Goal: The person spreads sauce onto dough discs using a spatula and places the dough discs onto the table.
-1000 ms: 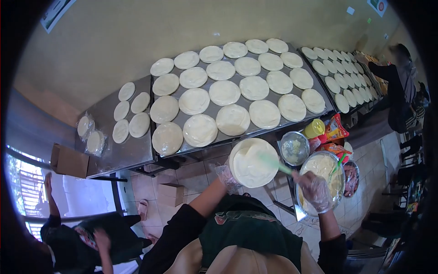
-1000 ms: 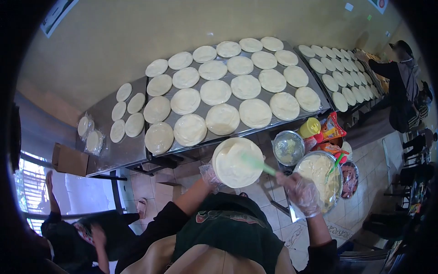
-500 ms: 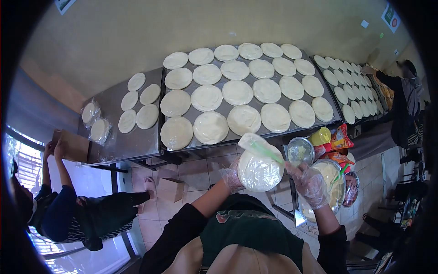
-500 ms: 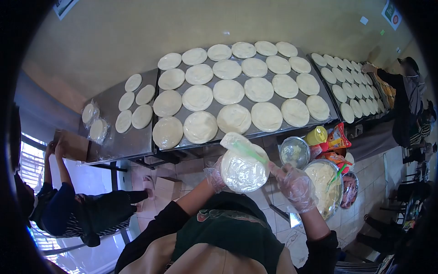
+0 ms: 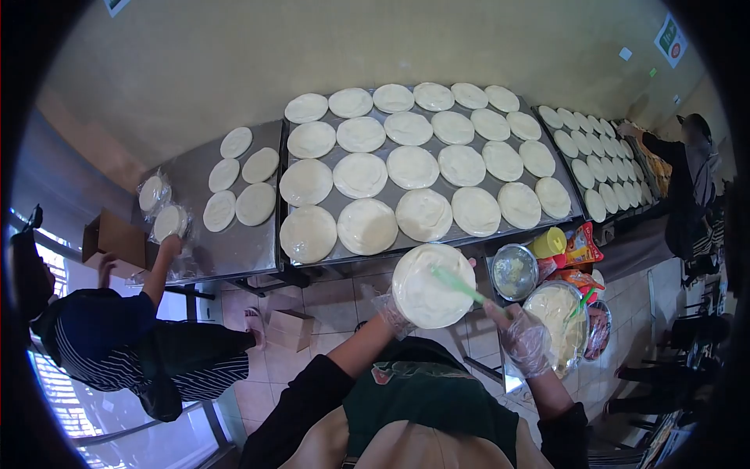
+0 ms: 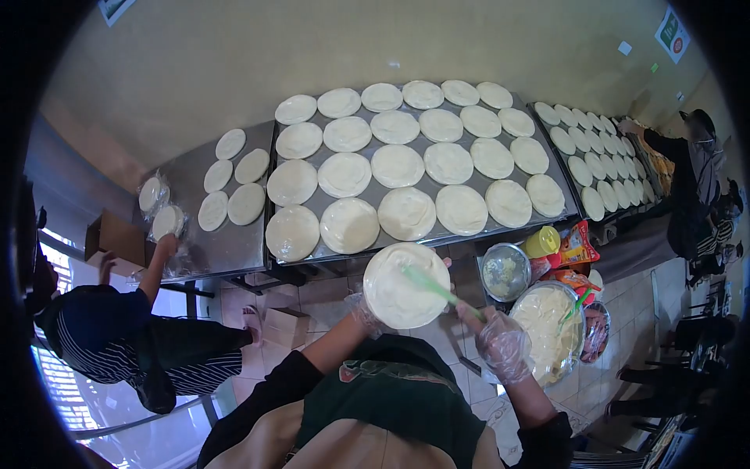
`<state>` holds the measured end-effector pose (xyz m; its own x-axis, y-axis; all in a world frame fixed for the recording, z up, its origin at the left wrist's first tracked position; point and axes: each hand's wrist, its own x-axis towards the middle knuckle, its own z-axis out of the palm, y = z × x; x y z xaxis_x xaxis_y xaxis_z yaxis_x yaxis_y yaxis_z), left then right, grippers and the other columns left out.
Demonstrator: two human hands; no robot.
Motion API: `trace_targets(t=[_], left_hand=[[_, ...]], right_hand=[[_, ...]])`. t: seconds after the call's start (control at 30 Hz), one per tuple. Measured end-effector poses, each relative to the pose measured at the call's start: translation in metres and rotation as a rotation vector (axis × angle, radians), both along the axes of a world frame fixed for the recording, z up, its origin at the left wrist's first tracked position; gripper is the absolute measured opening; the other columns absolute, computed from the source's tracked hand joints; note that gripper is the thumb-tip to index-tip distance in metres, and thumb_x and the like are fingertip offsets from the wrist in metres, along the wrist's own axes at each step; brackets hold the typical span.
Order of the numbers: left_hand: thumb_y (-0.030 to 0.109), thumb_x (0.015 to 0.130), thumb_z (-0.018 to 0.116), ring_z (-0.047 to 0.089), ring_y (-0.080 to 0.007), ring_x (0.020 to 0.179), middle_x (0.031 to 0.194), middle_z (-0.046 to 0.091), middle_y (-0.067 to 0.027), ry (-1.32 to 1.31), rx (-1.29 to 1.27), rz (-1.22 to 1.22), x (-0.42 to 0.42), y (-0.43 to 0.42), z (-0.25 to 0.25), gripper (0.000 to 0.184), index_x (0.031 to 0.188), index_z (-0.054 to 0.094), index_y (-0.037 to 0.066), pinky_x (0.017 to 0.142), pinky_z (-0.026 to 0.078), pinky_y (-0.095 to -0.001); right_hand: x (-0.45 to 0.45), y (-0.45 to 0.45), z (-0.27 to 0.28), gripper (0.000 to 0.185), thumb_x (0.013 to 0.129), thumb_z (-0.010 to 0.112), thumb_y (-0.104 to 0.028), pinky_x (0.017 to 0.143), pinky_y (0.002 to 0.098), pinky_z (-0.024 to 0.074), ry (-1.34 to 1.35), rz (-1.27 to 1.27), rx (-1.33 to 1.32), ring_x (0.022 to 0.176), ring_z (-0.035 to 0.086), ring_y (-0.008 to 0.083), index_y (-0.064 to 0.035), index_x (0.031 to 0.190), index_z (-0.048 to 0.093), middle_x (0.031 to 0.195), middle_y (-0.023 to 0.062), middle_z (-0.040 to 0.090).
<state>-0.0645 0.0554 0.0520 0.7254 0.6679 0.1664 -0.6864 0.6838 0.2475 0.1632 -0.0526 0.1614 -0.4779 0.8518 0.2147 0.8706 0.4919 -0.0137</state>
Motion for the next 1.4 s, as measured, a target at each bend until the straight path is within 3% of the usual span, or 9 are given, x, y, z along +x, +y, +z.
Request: trace_targets(t=[0.2,0.43,0.5,0.63,0.73,0.8,0.97,1.17,1.4], left_hand=[[0.044,0.099,0.046,0.048,-0.0306,0.133,0.151,0.042,-0.016,-0.099,-0.428,-0.108,-0.013,-0.002,-0.033,0.063,0.149,0.036,0.007,0.111,0.042,-0.0488],[0.045,0.1,0.046,0.051,-0.0326,0.131,0.148,0.045,-0.0163,0.006,-0.377,-0.033,-0.031,0.005,-0.048,0.061,0.147,0.04,0.007,0.11,0.042,-0.0502],[0.045,0.1,0.045,0.048,-0.0341,0.133,0.15,0.043,-0.0161,-0.147,-0.449,-0.089,-0.035,0.006,-0.039,0.062,0.149,0.037,0.007,0.111,0.04,-0.0516],[0.046,0.1,0.042,0.043,-0.0335,0.137,0.154,0.037,-0.0158,-0.313,-0.435,-0.108,-0.046,0.005,-0.05,0.064,0.151,0.032,0.007,0.113,0.038,-0.0522],[0.046,0.101,0.039,0.051,-0.0319,0.131,0.148,0.045,-0.0159,-0.242,-0.378,-0.129,-0.053,0.007,-0.022,0.061,0.148,0.037,0.006,0.11,0.042,-0.0518],[0.044,0.102,0.039,0.05,-0.0338,0.13,0.15,0.043,-0.0154,-0.349,-0.393,0.032,-0.061,0.004,-0.043,0.061,0.148,0.035,0.005,0.11,0.041,-0.0525],[0.044,0.1,0.041,0.042,-0.0361,0.137,0.155,0.036,-0.0117,-0.148,-0.319,0.13,-0.057,0.023,-0.047,0.059,0.15,0.035,0.012,0.115,0.035,-0.0518],[0.045,0.1,0.041,0.038,-0.0391,0.139,0.157,0.033,-0.0087,-0.249,-0.32,0.099,-0.066,0.023,-0.053,0.058,0.15,0.036,0.016,0.114,0.035,-0.0555],[0.052,0.098,0.044,0.029,-0.0437,0.143,0.159,0.027,-0.0131,-0.241,-0.278,0.061,-0.085,0.016,-0.034,0.064,0.151,0.035,0.016,0.116,0.03,-0.0575]], right_hand=[[-0.007,0.02,-0.004,0.048,0.084,0.064,-0.002,0.053,0.042,0.0474,0.099,-0.241,0.003,0.062,0.06,0.0299,-0.021,0.127,0.065,0.081,0.0113,0.056],[-0.035,0.022,0.013,0.048,0.085,0.062,-0.003,0.051,0.0426,0.0477,0.076,-0.202,-0.084,0.062,0.061,0.0309,-0.021,0.129,0.063,0.081,0.0129,0.058],[-0.046,0.023,0.011,0.054,0.081,0.059,-0.001,0.054,0.041,0.0498,0.114,-0.005,-0.111,0.063,0.061,0.0281,-0.0179,0.132,0.062,0.079,0.0115,0.058],[-0.048,0.041,0.008,0.05,0.082,0.06,-0.003,0.055,0.041,0.05,-0.003,-0.145,-0.014,0.065,0.062,0.027,-0.0163,0.13,0.063,0.076,0.0111,0.057],[-0.048,0.044,0.009,0.043,0.089,0.061,-0.004,0.053,0.0418,0.0495,0.079,-0.289,-0.063,0.064,0.062,0.0315,-0.0188,0.129,0.062,0.081,0.0135,0.06],[-0.059,0.033,0.01,0.037,0.091,0.062,-0.003,0.056,0.0405,0.0507,0.475,-0.2,-0.056,0.066,0.063,0.0319,-0.0153,0.126,0.063,0.085,0.015,0.062],[-0.09,0.009,-0.02,0.028,0.092,0.063,-0.004,0.079,0.0358,0.054,0.812,-0.16,-0.411,0.089,0.068,0.0267,-0.0055,0.12,0.065,0.102,0.0174,0.069],[-0.082,0.015,-0.021,0.027,0.091,0.064,-0.003,0.081,0.0337,0.0538,1.049,-0.233,-0.615,0.094,0.068,0.0235,-0.0043,0.119,0.066,0.107,0.015,0.07],[-0.111,0.03,0.002,0.022,0.093,0.064,-0.006,0.078,0.033,0.0537,0.915,-0.031,-0.832,0.09,0.069,0.0243,-0.0044,0.115,0.068,0.1,0.0141,0.071]])
